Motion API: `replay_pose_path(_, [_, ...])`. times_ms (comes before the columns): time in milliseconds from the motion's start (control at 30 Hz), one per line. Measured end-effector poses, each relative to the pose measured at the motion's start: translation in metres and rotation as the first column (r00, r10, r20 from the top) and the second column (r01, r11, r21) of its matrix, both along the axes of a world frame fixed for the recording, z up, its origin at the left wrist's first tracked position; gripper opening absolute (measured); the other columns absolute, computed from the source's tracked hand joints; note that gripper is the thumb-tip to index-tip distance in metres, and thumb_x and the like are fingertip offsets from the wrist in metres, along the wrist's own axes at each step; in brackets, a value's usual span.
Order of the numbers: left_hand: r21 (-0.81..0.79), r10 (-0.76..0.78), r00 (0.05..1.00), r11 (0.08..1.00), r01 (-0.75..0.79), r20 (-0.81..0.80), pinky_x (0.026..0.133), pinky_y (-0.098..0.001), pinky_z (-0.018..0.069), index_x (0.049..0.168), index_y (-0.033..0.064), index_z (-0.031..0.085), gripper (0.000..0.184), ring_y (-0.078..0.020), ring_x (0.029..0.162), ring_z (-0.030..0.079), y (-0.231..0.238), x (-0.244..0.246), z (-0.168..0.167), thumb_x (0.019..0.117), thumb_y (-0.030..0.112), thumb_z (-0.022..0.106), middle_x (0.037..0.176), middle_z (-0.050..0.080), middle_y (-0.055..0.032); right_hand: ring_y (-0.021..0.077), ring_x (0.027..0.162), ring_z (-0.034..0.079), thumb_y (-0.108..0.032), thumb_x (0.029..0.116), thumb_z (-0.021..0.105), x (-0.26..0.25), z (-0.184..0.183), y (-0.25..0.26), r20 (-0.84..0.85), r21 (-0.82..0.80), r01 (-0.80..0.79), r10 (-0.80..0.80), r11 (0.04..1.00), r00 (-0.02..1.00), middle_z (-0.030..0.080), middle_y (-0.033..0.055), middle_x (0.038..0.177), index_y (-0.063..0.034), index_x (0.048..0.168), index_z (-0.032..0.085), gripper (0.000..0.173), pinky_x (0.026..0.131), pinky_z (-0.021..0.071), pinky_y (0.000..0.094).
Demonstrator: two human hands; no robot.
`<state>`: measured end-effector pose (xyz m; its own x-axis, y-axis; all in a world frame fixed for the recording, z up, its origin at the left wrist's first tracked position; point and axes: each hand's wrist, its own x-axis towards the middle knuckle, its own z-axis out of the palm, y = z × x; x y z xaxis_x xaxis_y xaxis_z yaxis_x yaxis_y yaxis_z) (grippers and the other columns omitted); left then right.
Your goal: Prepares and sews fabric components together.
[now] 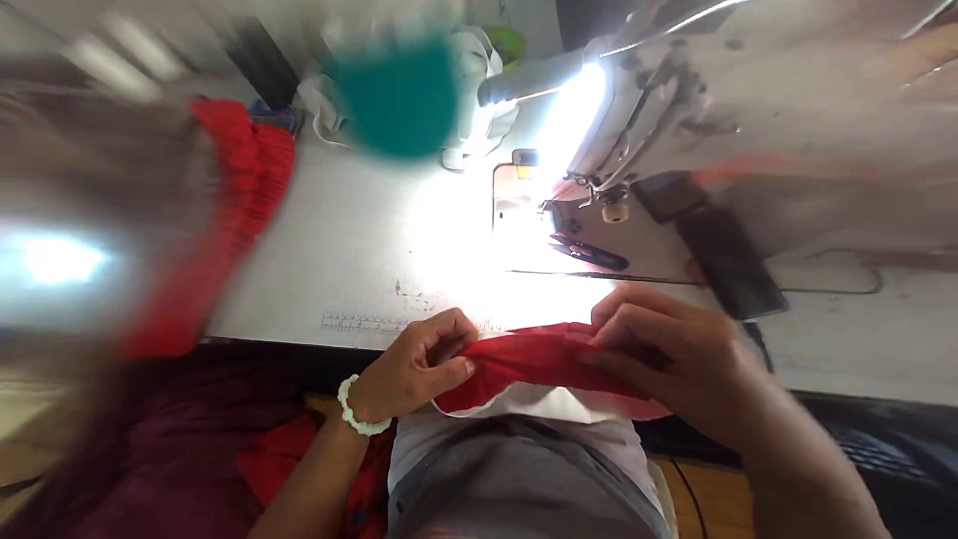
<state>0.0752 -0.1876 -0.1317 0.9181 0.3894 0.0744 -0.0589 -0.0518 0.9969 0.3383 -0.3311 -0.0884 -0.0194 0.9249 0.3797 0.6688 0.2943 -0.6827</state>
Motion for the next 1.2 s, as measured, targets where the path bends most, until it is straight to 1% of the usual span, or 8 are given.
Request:
replay_pose_path(67, [0.050,0.023,1.000,0.998,-0.024,0.020,0.076,-0.0119,0.0496,0.110,0.0042,0.061,0.020,0.0082,0.084,0.059,-0.005,0.005,-0.002,0.1020,0.022,0.057,0.091,0.064,0.0094,-0.0060,0.081,0.058,-0.024,0.0956,0.069,-0.004,-0.003,-0.001,-0.040,0.020,0.002,-0.001,1.000,0.999,0.065,0.0027,0.093,-0.0061,0.086,0.067,0.021,0.069,0.0461,0.0039])
replay_pose_path(233, [0.403,0.166,0.986,0.900,-0.164,0.030,0.068,-0.0100,0.0430,0.083,-0.0025,0.069,0.033,0.0010,0.078,0.055,-0.012,0.023,-0.004,0.0907,0.029,0.076,0.084,0.062,-0.0069,-0.0059,0.083,0.060,-0.022,0.0949,0.069,-0.013,-0.014,-0.004,-0.098,0.027,0.084,-0.081,0.996,0.992,0.067,0.0027,0.095,-0.0050,0.087,0.069,0.019,0.070,0.0478,0.0045])
replay_pose_path(367, [0.282,0.294,0.955,0.919,-0.274,-0.028,0.070,-0.0097,0.0462,0.082,0.0017,0.064,0.025,0.0046,0.083,0.059,-0.012,0.027,0.000,0.0965,0.021,0.068,0.093,0.067,-0.0021,-0.0062,0.085,0.060,-0.020,0.0944,0.070,-0.015,-0.018,-0.007,-0.104,0.033,0.109,-0.105,0.993,0.989,0.067,0.0024,0.096,-0.0056,0.089,0.070,0.015,0.073,0.0486,0.0041])
replay_pose_path(500, [0.243,0.209,0.977,0.950,-0.197,-0.028,0.076,-0.0113,0.0512,0.107,0.0021,0.069,0.026,0.0049,0.086,0.063,-0.011,0.030,0.007,0.0944,0.024,0.073,0.097,0.070,0.0012,-0.0057,0.086,0.060,-0.019,0.0961,0.068,-0.019,-0.021,-0.007,-0.113,0.042,0.124,-0.119,0.991,0.987,0.067,0.0022,0.098,-0.0061,0.093,0.070,0.013,0.073,0.0486,0.0047])
replay_pose_path(600, [0.294,0.193,0.980,0.935,-0.197,0.044,0.071,-0.0089,0.0478,0.096,-0.0008,0.071,0.023,0.0050,0.081,0.059,-0.008,0.032,0.011,0.0943,0.022,0.073,0.089,0.067,-0.0004,-0.0046,0.092,0.062,-0.025,0.0977,0.068,-0.022,-0.021,-0.007,-0.097,0.025,0.135,-0.132,0.991,0.987,0.068,0.0013,0.102,-0.0091,0.100,0.071,0.016,0.077,0.0497,0.0063])
replay_pose_path(833, [0.383,0.193,0.981,0.905,-0.187,0.023,0.078,-0.0128,0.0450,0.092,0.0059,0.072,0.024,0.0029,0.087,0.057,-0.002,0.032,0.014,0.0956,0.030,0.071,0.085,0.065,0.0052,-0.0049,0.088,0.061,-0.024,0.0964,0.069,-0.026,-0.026,-0.009,-0.120,0.007,0.175,-0.173,0.985,0.978,0.067,0.0015,0.098,-0.0084,0.096,0.073,0.017,0.075,0.0497,0.0057])
replay_pose_path(1067, [0.233,0.283,0.958,0.935,-0.266,-0.042,0.072,-0.0105,0.0504,0.091,0.0065,0.066,0.019,0.0061,0.082,0.062,-0.012,0.034,0.014,0.0992,0.024,0.066,0.096,0.070,0.0040,-0.0057,0.086,0.061,-0.024,0.0994,0.065,-0.030,-0.029,-0.011,-0.189,0.016,0.177,-0.171,0.984,0.967,0.068,0.0005,0.095,-0.0061,0.094,0.071,0.019,0.073,0.0488,0.0053])
replay_pose_path(1200, [0.157,0.342,0.939,0.927,-0.342,0.022,0.067,-0.0094,0.0501,0.085,0.0078,0.064,0.010,0.0064,0.077,0.061,-0.020,0.038,0.015,0.0917,0.011,0.072,0.090,0.070,0.0055,-0.0072,0.082,0.060,-0.020,0.0953,0.069,-0.036,-0.030,-0.012,-0.276,-0.008,0.190,-0.185,0.982,0.943,0.067,0.0002,0.095,-0.0051,0.092,0.071,0.015,0.069,0.0490,0.0041])
